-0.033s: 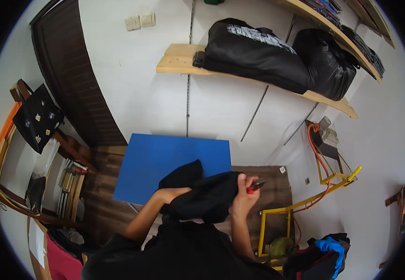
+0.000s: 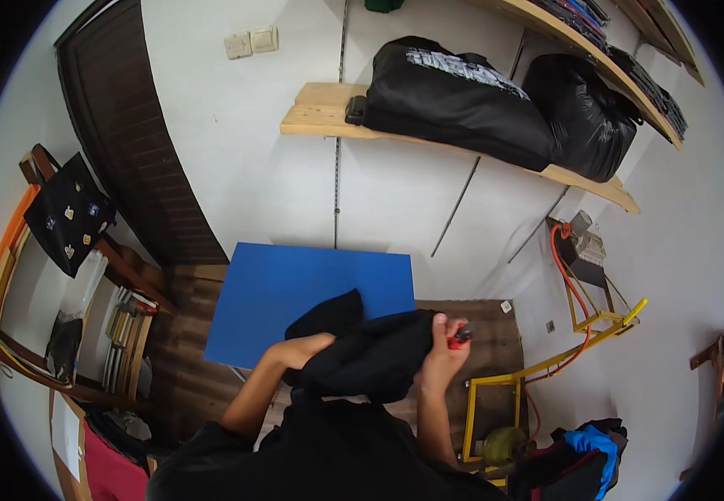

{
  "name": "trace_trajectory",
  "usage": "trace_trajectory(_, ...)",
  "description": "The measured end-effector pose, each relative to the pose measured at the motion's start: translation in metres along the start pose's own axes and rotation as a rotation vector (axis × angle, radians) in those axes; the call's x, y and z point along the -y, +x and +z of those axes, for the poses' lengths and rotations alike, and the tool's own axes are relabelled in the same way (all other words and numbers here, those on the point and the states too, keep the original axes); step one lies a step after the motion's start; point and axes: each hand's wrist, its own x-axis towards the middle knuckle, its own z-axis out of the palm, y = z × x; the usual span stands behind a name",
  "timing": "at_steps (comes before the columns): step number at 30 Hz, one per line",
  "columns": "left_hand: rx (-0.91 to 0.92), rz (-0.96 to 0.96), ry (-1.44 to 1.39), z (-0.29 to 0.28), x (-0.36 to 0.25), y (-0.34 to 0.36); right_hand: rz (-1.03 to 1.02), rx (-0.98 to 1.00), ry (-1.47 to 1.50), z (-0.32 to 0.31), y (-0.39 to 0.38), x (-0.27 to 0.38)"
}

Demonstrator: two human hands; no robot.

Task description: Trimming excess material from a black garment using pliers.

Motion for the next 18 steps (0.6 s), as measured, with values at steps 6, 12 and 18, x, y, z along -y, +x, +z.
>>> trace_trajectory(6, -1.270, 0.382, -0.170, -0.026, -0.098, -0.107, 0.094, -0.097, 0.193, -0.019, 0.031, 0.010)
trace_trajectory(12, -1.567, 0.657, -0.216, -0.055, -0.077, -0.117, 0.170, -0.017, 0.171, -0.003, 0.019, 0.012)
trace_trajectory(18, -1.564, 0.496, 0.083, -0.014, -0.057, -0.067, 0.303, 0.147, 0.046, 0.007, 0.004, 0.013)
